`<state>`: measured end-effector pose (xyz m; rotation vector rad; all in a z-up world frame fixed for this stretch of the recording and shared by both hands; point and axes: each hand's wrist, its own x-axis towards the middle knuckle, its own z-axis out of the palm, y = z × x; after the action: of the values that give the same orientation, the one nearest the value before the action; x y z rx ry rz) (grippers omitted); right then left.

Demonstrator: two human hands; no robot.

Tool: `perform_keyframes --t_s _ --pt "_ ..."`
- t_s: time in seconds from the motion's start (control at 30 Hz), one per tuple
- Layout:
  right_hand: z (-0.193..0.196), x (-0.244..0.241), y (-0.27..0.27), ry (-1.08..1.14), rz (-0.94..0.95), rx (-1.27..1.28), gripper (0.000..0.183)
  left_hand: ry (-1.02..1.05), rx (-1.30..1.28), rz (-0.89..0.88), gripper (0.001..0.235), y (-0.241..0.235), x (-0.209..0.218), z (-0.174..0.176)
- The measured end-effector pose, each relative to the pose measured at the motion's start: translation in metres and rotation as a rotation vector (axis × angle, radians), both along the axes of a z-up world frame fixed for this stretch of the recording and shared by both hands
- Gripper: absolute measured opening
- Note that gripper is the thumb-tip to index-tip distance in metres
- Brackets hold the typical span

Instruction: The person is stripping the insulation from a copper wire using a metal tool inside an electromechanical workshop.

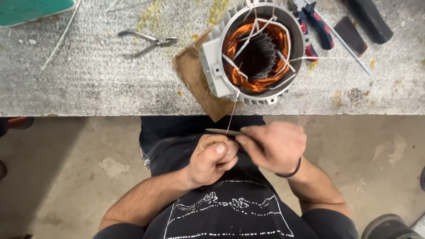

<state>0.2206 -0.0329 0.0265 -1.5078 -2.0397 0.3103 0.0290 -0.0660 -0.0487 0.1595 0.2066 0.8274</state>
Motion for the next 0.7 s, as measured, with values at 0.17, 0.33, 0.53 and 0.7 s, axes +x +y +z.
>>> perform_keyframes --t_s 0.17,0.33,0.53,0.7 --pt "-0.001 -0.008 0.000 -0.038 -0.097 0.037 0.011 0.024 0.010 -0.039 0.036 0.002 -0.001 -0.005" --pt "-0.009 0.003 0.005 0.037 -0.076 0.011 0.010 0.005 0.029 0.001 0.039 -0.002 -0.004 -0.007" --pt "0.007 0.006 -0.005 -0.278 0.055 -0.081 0.015 0.067 0.066 -0.007 0.040 0.003 -0.008 -0.005" --pt "0.014 0.016 0.016 -0.108 -0.004 -0.019 0.012 0.056 0.054 -0.035 0.043 0.004 -0.010 -0.002"
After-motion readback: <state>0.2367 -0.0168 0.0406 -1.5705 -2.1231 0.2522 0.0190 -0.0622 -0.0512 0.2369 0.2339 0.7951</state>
